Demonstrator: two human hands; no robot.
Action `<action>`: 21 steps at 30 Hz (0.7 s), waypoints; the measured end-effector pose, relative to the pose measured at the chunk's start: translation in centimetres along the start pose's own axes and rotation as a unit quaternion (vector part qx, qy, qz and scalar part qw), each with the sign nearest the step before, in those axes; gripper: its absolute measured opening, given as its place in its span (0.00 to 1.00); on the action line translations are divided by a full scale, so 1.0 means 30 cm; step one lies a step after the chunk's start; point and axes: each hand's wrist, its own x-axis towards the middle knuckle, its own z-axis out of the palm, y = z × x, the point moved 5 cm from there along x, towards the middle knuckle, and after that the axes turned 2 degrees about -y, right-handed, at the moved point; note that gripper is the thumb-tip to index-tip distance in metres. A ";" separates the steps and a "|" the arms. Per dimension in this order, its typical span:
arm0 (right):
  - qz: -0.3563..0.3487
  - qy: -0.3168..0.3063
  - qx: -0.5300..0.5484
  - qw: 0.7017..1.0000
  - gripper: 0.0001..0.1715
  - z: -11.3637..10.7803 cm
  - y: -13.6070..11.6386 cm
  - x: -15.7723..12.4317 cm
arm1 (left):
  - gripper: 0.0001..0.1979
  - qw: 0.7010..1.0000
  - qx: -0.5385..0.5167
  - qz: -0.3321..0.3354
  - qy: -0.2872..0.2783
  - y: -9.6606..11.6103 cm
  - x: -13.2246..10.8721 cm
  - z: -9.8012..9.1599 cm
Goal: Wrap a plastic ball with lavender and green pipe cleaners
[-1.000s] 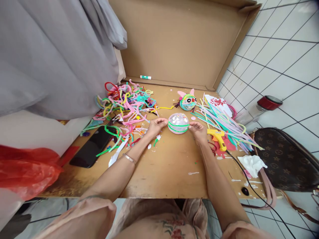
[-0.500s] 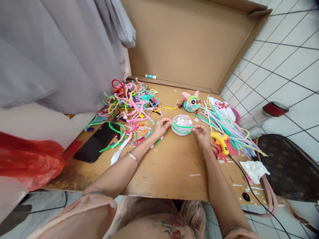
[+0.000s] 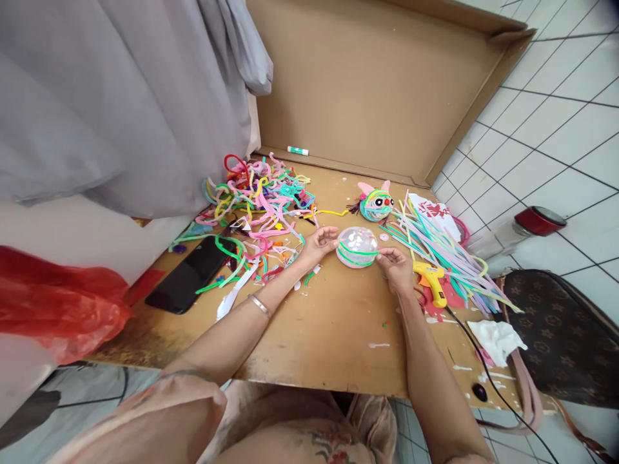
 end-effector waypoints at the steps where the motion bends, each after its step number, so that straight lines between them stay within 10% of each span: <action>1: 0.000 0.001 0.003 1.000 0.15 0.000 -0.001 -0.001 | 0.32 1.000 0.000 -0.003 -0.005 -0.004 0.002 -0.001; 8: -0.005 -0.004 -0.011 1.000 0.16 0.000 -0.004 -0.005 | 0.34 0.998 0.009 -0.022 -0.050 0.000 0.006 0.007; 21: 0.004 0.019 -0.008 1.000 0.17 0.011 -0.007 -0.011 | 0.19 0.984 0.171 0.032 0.039 0.076 -0.058 0.020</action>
